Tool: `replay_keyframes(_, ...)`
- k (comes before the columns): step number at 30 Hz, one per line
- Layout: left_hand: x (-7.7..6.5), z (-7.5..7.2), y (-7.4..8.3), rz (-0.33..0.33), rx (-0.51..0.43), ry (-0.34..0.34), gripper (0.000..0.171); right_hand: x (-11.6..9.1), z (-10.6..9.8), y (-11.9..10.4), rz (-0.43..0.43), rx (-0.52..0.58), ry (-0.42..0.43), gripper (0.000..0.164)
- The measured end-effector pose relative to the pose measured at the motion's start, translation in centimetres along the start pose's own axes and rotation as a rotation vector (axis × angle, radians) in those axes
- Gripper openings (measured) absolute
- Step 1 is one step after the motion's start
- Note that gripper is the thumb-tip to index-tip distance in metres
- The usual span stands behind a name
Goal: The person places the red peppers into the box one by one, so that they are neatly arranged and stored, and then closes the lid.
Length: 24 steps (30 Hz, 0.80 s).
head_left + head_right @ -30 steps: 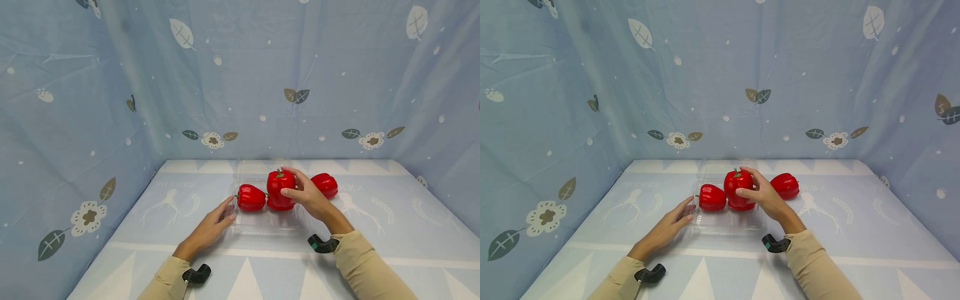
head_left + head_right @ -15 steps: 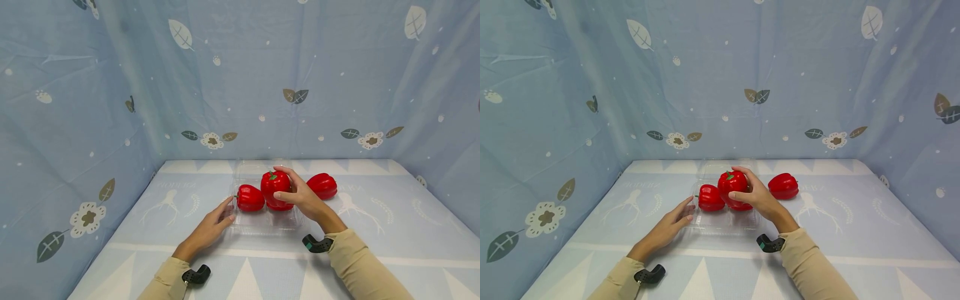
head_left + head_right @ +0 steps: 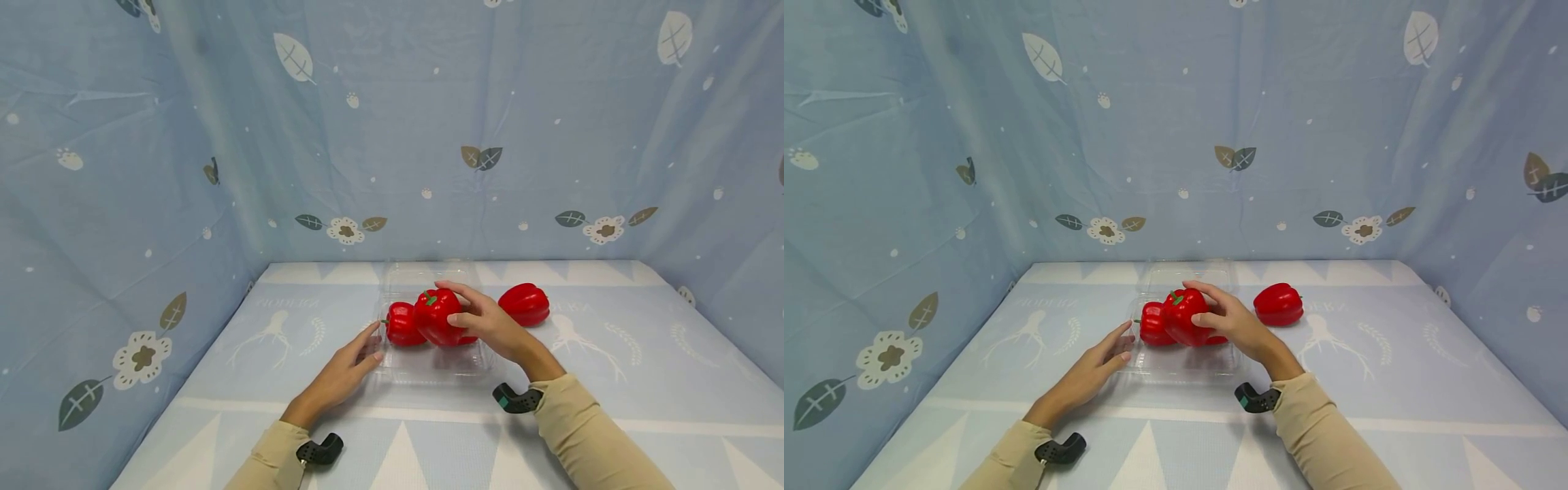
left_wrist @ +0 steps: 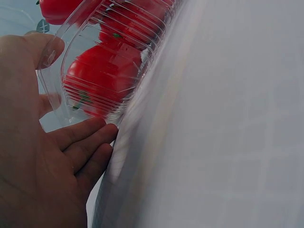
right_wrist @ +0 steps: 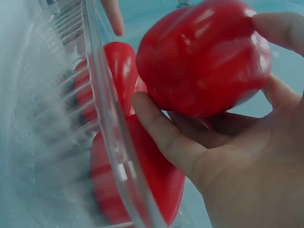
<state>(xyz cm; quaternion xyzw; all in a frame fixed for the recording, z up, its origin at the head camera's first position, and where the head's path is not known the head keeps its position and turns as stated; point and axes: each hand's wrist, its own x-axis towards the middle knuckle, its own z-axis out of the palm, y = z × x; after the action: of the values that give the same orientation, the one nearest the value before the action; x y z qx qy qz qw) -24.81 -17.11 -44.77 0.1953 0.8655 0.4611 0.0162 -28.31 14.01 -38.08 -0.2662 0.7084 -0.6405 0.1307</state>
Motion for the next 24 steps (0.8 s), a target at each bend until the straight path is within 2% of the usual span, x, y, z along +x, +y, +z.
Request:
replay_keyframes(13,0.0,0.0,0.2,0.006,0.009,0.005,0.062,0.3,1.1,-0.5,-0.032,-0.185,-0.032,0.064)
replay_keyframes(20,0.0,0.0,0.2,0.013,0.003,0.005,0.062,0.5,1.7,-0.4,-0.083,-0.313,-0.077,0.064)
replay_keyframes(24,0.0,-0.1,0.2,0.013,0.004,0.005,0.062,0.4,2.1,-0.7,-0.078,-0.36,-0.1,0.064)
